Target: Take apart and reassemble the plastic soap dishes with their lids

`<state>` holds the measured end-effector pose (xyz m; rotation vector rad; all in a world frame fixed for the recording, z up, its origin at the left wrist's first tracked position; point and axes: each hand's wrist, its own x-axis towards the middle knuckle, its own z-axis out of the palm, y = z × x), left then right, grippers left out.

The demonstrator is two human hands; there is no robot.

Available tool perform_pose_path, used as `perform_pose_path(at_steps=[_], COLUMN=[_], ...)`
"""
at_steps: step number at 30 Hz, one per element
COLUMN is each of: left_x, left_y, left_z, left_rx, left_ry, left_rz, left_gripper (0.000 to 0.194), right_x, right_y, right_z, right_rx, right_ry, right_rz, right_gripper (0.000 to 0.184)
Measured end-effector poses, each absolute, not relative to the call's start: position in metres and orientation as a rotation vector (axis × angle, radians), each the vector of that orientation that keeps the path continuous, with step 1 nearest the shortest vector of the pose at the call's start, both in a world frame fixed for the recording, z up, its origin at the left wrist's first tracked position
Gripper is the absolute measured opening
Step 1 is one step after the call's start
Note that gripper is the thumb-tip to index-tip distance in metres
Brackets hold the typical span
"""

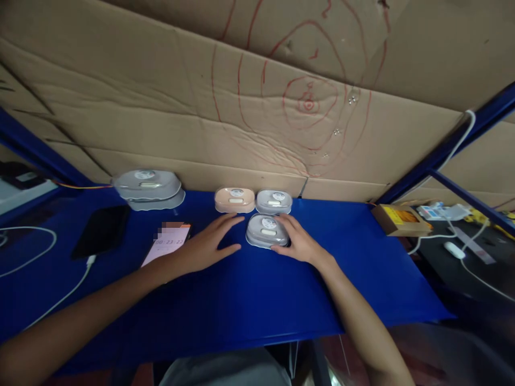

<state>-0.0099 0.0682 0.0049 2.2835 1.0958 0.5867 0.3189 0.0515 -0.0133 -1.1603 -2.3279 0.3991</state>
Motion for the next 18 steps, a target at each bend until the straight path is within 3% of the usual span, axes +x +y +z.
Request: perform_pose_path(at_steps=[2, 8, 18], left_x=[-0.001, 0.015, 0.016], left_y=[0.068, 0.068, 0.057], left_z=[0.001, -0.015, -0.017], left_rx=[2.335, 2.347, 1.967], left_ry=[1.008, 1.02, 1.062], left_rz=[0.545, 0.639, 0.78], left_gripper=[0.067, 0.049, 0.047], right_x=[0.318, 0.314, 0.312], right_y=[0.052, 0.05, 0.049], right_z=[-0.019, -0.021, -0.018], right_rx=[-1.176, -1.213, -1.162], right_ry=[-2.353, -2.444, -2.446], right_rz=[0.372, 0.26, 0.341], right_gripper=[0.087, 0.093, 0.093])
